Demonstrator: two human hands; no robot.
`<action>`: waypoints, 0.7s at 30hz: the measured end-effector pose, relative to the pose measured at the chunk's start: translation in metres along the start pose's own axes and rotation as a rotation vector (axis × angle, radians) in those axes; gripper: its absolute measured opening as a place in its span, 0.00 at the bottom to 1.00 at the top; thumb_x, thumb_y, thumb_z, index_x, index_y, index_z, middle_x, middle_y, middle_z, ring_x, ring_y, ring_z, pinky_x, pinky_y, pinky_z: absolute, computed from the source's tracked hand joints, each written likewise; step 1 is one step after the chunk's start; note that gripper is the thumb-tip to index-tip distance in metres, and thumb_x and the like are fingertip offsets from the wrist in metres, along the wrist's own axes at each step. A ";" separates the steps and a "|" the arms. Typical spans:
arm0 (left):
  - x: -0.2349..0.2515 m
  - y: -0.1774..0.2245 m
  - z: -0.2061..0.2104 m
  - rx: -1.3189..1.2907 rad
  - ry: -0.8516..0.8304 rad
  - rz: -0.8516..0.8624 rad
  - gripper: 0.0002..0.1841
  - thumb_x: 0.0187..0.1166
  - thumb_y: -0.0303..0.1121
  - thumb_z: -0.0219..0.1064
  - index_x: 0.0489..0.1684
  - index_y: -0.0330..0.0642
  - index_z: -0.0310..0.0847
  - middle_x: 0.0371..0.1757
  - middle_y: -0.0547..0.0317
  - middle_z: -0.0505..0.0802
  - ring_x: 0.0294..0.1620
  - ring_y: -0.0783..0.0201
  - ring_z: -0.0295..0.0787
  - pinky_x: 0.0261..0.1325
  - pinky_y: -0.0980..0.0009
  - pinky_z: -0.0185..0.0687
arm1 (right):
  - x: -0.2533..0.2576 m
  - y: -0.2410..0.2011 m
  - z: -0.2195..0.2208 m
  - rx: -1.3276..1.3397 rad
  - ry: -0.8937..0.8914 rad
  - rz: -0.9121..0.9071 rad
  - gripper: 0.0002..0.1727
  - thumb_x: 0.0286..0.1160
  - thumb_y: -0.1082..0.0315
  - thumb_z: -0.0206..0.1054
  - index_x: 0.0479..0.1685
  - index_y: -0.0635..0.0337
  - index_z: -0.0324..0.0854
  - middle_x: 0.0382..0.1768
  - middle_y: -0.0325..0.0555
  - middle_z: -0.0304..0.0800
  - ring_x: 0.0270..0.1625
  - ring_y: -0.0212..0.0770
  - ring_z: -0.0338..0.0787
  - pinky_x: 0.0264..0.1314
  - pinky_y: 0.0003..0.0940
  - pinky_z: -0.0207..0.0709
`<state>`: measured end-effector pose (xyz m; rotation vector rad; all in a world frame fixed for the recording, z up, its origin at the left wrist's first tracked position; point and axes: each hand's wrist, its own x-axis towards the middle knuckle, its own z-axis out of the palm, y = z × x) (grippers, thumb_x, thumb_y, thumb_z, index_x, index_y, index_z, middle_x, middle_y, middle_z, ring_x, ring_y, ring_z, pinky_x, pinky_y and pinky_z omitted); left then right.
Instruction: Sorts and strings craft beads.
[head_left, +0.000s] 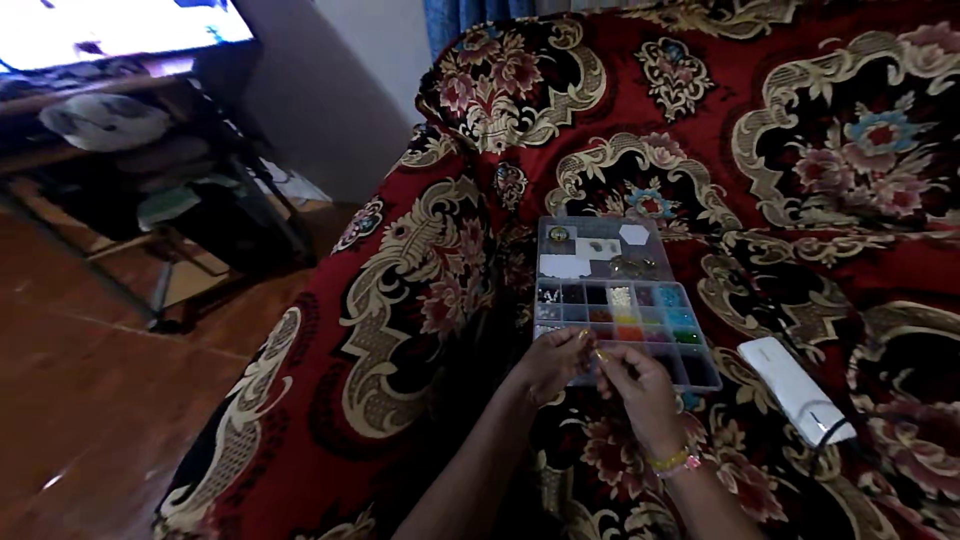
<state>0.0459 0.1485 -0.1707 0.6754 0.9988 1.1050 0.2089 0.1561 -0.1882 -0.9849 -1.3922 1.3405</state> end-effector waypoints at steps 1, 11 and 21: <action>0.000 -0.001 -0.001 -0.017 -0.007 -0.001 0.11 0.92 0.28 0.50 0.48 0.40 0.80 0.42 0.64 0.90 0.41 0.69 0.90 0.53 0.69 0.88 | 0.000 0.000 0.001 0.006 0.001 0.001 0.07 0.76 0.74 0.66 0.41 0.67 0.89 0.26 0.38 0.91 0.23 0.27 0.88 0.28 0.22 0.86; 0.000 -0.002 -0.004 -0.024 -0.048 0.002 0.12 0.92 0.28 0.49 0.47 0.40 0.81 0.41 0.64 0.91 0.42 0.69 0.91 0.53 0.69 0.88 | -0.001 0.001 0.003 0.005 0.007 -0.012 0.06 0.75 0.74 0.66 0.39 0.66 0.88 0.24 0.36 0.91 0.21 0.26 0.87 0.26 0.21 0.84; -0.001 -0.009 0.006 -0.067 0.028 0.001 0.12 0.93 0.29 0.49 0.50 0.38 0.80 0.39 0.63 0.91 0.40 0.69 0.90 0.51 0.70 0.87 | 0.000 0.003 0.003 -0.044 0.042 -0.031 0.07 0.74 0.73 0.66 0.40 0.66 0.89 0.25 0.36 0.91 0.21 0.26 0.87 0.25 0.21 0.85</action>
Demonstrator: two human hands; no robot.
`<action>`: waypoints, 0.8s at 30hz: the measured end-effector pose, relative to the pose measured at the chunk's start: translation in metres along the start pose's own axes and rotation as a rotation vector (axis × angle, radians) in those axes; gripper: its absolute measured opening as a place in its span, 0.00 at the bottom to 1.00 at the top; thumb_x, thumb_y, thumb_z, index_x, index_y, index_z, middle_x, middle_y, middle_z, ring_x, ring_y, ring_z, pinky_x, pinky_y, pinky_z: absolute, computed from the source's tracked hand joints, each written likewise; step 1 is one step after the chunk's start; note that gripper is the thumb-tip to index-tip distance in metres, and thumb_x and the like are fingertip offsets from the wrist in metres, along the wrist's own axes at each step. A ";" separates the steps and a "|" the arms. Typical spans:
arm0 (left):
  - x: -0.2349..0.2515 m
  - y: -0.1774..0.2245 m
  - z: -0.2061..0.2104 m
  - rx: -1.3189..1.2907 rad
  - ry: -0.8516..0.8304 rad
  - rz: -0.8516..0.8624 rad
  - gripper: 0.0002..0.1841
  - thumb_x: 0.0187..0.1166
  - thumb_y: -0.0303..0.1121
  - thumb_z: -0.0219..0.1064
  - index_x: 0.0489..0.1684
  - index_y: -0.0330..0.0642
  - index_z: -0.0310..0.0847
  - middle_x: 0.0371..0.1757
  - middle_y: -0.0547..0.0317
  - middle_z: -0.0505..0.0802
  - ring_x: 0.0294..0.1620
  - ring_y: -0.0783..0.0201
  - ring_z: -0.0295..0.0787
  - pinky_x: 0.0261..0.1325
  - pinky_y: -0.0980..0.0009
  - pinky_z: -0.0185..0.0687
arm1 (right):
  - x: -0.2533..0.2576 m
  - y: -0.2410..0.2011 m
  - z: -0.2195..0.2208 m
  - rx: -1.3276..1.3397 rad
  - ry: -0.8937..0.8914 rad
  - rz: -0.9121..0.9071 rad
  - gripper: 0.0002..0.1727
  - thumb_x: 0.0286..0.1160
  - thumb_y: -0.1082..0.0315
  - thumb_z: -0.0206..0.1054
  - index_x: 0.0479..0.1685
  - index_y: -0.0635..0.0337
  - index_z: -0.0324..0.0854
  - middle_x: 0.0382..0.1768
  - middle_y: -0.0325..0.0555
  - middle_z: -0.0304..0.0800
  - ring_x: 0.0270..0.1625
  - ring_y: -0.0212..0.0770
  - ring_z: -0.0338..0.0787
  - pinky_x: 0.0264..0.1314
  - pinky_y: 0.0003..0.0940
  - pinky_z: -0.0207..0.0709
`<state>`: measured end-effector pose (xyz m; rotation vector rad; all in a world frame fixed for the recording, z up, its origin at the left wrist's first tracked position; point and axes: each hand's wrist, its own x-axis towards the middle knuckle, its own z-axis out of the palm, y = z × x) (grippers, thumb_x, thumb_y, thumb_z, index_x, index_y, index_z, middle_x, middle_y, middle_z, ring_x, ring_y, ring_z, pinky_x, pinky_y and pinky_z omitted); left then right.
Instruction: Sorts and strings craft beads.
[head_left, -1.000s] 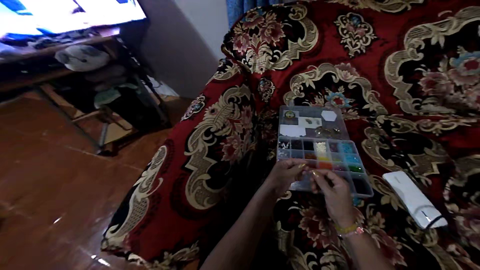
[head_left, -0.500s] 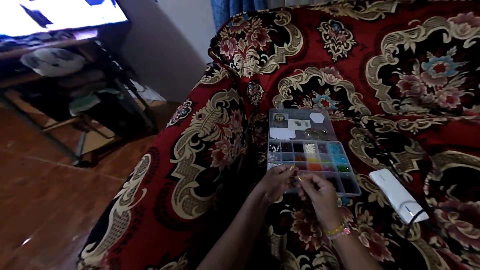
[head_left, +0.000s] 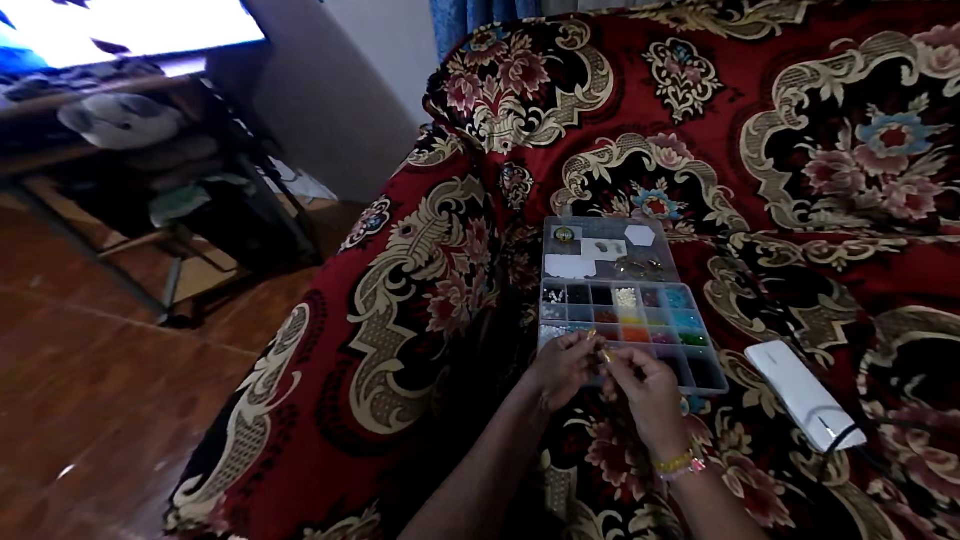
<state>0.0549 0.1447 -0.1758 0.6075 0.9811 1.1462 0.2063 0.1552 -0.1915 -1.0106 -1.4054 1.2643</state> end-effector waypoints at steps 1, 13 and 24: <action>-0.001 -0.001 0.003 -0.016 0.018 -0.007 0.12 0.93 0.30 0.49 0.49 0.38 0.80 0.38 0.63 0.91 0.39 0.69 0.89 0.51 0.70 0.87 | 0.000 0.001 0.000 -0.004 0.006 -0.006 0.07 0.74 0.73 0.66 0.39 0.65 0.89 0.25 0.36 0.90 0.21 0.26 0.87 0.25 0.21 0.85; -0.003 -0.001 0.006 -0.057 0.036 -0.026 0.12 0.93 0.30 0.49 0.49 0.36 0.80 0.38 0.60 0.91 0.40 0.68 0.90 0.52 0.69 0.88 | 0.000 0.001 0.001 -0.028 0.029 -0.020 0.07 0.72 0.72 0.66 0.37 0.64 0.89 0.23 0.36 0.90 0.20 0.26 0.86 0.24 0.21 0.84; -0.003 -0.002 0.008 -0.080 0.052 -0.029 0.13 0.93 0.33 0.51 0.45 0.38 0.80 0.39 0.60 0.90 0.41 0.68 0.90 0.54 0.69 0.87 | -0.001 0.002 0.002 -0.080 0.045 -0.045 0.05 0.70 0.72 0.68 0.37 0.64 0.89 0.22 0.34 0.90 0.20 0.23 0.86 0.24 0.18 0.83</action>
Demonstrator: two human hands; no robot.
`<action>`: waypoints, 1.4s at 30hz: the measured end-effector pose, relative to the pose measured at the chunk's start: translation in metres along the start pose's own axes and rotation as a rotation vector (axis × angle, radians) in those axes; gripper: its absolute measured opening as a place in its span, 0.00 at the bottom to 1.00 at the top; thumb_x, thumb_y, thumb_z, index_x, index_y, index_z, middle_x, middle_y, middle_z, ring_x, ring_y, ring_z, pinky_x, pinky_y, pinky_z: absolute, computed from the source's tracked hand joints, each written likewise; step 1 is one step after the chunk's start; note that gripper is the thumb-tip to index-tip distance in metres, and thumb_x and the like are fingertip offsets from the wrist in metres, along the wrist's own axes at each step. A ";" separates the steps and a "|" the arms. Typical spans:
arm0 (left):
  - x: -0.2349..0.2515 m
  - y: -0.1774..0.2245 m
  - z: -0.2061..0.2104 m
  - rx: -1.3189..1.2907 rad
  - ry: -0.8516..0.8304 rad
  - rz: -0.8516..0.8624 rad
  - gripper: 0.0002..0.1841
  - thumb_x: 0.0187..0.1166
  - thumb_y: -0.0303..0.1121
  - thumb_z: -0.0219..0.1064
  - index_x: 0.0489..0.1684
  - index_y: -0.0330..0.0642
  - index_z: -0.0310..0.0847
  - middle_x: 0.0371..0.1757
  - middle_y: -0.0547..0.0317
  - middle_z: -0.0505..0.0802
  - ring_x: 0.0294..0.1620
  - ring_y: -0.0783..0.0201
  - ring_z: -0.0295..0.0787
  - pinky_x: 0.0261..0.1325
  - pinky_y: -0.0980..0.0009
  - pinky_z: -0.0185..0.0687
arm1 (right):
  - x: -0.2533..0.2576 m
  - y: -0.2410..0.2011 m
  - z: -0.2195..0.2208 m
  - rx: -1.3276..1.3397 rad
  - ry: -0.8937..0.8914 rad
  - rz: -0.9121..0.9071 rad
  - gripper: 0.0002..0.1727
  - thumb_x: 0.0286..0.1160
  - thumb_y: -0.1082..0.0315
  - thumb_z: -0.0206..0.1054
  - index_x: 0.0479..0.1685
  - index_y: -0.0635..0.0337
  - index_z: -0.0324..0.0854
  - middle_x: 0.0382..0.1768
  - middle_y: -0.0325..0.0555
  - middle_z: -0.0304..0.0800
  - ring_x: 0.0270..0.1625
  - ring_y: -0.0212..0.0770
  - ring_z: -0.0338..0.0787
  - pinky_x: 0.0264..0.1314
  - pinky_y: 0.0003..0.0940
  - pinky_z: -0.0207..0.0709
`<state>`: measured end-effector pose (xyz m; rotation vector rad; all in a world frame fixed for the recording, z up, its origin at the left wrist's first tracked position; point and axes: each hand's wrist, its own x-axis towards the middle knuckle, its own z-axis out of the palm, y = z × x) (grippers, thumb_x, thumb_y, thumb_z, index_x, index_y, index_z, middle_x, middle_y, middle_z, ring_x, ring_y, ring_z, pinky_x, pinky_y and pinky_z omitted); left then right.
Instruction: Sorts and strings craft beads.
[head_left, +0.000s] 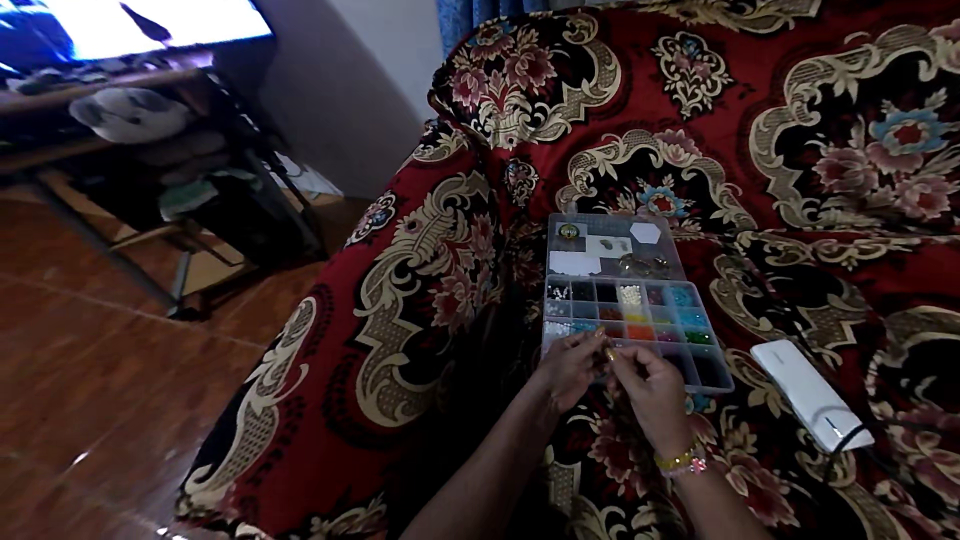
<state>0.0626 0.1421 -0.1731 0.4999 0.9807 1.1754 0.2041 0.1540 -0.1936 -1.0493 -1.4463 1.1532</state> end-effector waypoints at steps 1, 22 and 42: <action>0.000 0.000 0.000 0.001 0.000 -0.002 0.13 0.93 0.33 0.51 0.45 0.37 0.80 0.39 0.60 0.90 0.41 0.68 0.89 0.54 0.69 0.87 | 0.000 0.000 0.000 -0.002 -0.001 -0.002 0.06 0.70 0.72 0.68 0.37 0.64 0.89 0.22 0.34 0.90 0.20 0.23 0.86 0.24 0.18 0.83; 0.005 -0.006 -0.002 0.211 -0.024 0.258 0.06 0.87 0.26 0.59 0.39 0.39 0.80 0.38 0.64 0.90 0.40 0.70 0.89 0.51 0.70 0.87 | 0.002 -0.001 -0.002 0.061 0.001 0.056 0.08 0.76 0.71 0.66 0.35 0.65 0.89 0.24 0.37 0.91 0.20 0.27 0.87 0.24 0.22 0.85; 0.004 -0.001 -0.006 0.500 -0.020 0.544 0.07 0.79 0.22 0.67 0.44 0.25 0.85 0.39 0.54 0.91 0.39 0.72 0.88 0.50 0.72 0.87 | 0.004 0.006 -0.004 0.018 -0.060 -0.029 0.08 0.78 0.71 0.63 0.39 0.65 0.86 0.27 0.30 0.90 0.24 0.21 0.87 0.28 0.19 0.85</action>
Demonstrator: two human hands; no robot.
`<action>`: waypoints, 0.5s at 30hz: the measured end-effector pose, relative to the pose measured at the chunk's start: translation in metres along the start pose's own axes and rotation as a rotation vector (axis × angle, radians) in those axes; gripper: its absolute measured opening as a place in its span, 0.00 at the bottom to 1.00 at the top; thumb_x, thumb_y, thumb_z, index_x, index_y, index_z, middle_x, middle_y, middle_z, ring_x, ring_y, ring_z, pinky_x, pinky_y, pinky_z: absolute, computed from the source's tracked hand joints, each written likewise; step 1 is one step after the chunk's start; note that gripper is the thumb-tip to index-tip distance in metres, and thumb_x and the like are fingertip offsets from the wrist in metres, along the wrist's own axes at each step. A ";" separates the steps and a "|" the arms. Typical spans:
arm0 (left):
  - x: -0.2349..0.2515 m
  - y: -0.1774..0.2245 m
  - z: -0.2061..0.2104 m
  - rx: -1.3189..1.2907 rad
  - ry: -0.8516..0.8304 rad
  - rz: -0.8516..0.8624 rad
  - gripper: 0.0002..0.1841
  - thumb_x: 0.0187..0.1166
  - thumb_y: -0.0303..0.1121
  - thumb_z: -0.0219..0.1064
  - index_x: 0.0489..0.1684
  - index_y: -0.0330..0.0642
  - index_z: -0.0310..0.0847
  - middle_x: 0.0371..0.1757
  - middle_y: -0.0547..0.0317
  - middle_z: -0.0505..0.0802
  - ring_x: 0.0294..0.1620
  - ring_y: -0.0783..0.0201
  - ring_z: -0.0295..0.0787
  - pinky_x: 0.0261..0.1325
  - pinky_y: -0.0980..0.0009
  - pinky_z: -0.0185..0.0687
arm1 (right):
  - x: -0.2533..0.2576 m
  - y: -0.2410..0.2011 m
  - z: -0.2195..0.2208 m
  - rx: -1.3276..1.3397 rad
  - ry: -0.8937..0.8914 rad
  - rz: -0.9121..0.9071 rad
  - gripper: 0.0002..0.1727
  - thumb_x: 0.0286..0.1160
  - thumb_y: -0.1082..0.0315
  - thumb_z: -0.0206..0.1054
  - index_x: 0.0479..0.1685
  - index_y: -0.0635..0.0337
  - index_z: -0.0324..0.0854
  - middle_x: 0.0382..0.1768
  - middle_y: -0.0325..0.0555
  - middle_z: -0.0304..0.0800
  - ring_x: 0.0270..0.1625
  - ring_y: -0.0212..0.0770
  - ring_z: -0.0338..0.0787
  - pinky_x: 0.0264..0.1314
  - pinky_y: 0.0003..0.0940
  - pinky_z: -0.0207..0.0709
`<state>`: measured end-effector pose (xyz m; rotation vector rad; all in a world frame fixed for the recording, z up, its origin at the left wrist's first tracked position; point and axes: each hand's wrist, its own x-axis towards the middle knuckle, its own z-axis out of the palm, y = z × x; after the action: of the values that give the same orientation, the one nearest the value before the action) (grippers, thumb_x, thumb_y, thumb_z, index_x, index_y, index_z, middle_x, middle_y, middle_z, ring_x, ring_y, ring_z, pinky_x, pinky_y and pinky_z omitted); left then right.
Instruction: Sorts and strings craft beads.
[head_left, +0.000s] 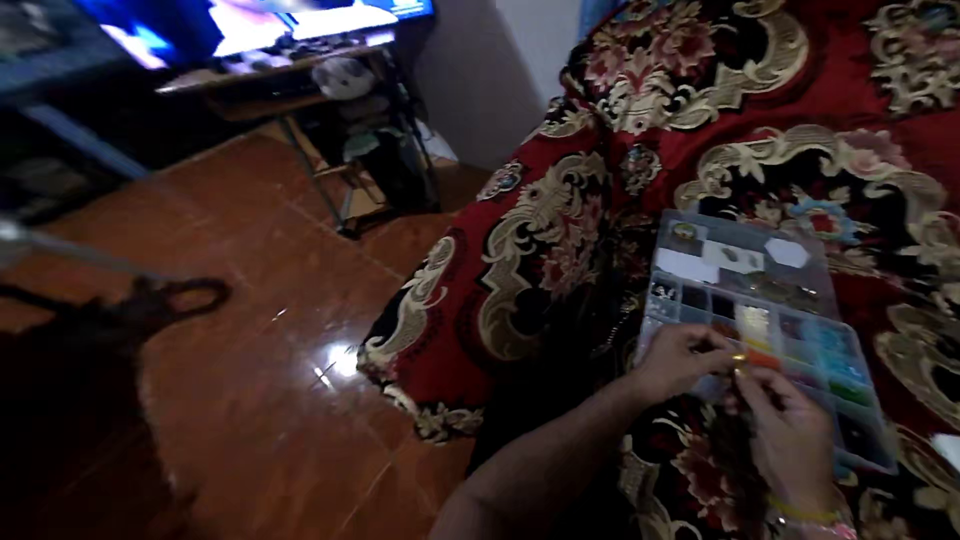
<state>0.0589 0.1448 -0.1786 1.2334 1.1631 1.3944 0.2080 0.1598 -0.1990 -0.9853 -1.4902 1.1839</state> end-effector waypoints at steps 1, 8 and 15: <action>0.001 0.000 -0.001 0.016 0.006 0.009 0.06 0.79 0.22 0.67 0.44 0.24 0.86 0.41 0.52 0.91 0.41 0.71 0.88 0.52 0.71 0.86 | 0.000 -0.001 0.000 0.011 -0.004 -0.001 0.07 0.78 0.72 0.63 0.39 0.65 0.85 0.27 0.29 0.89 0.24 0.21 0.87 0.28 0.18 0.85; 0.006 0.000 -0.002 0.093 0.087 0.040 0.05 0.76 0.20 0.69 0.39 0.24 0.88 0.55 0.42 0.91 0.59 0.61 0.87 0.67 0.65 0.81 | 0.000 -0.003 -0.003 0.102 -0.063 -0.004 0.12 0.81 0.75 0.57 0.56 0.72 0.81 0.40 0.29 0.90 0.31 0.19 0.87 0.36 0.20 0.87; 0.004 0.002 -0.001 0.098 0.060 0.016 0.07 0.77 0.21 0.68 0.41 0.22 0.88 0.56 0.41 0.91 0.60 0.59 0.86 0.68 0.63 0.79 | 0.002 0.005 -0.004 0.020 -0.091 -0.053 0.08 0.83 0.71 0.62 0.43 0.68 0.84 0.31 0.26 0.89 0.29 0.17 0.87 0.37 0.19 0.86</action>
<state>0.0570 0.1486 -0.1758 1.2799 1.2784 1.4086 0.2117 0.1638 -0.2030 -0.8829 -1.5639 1.2172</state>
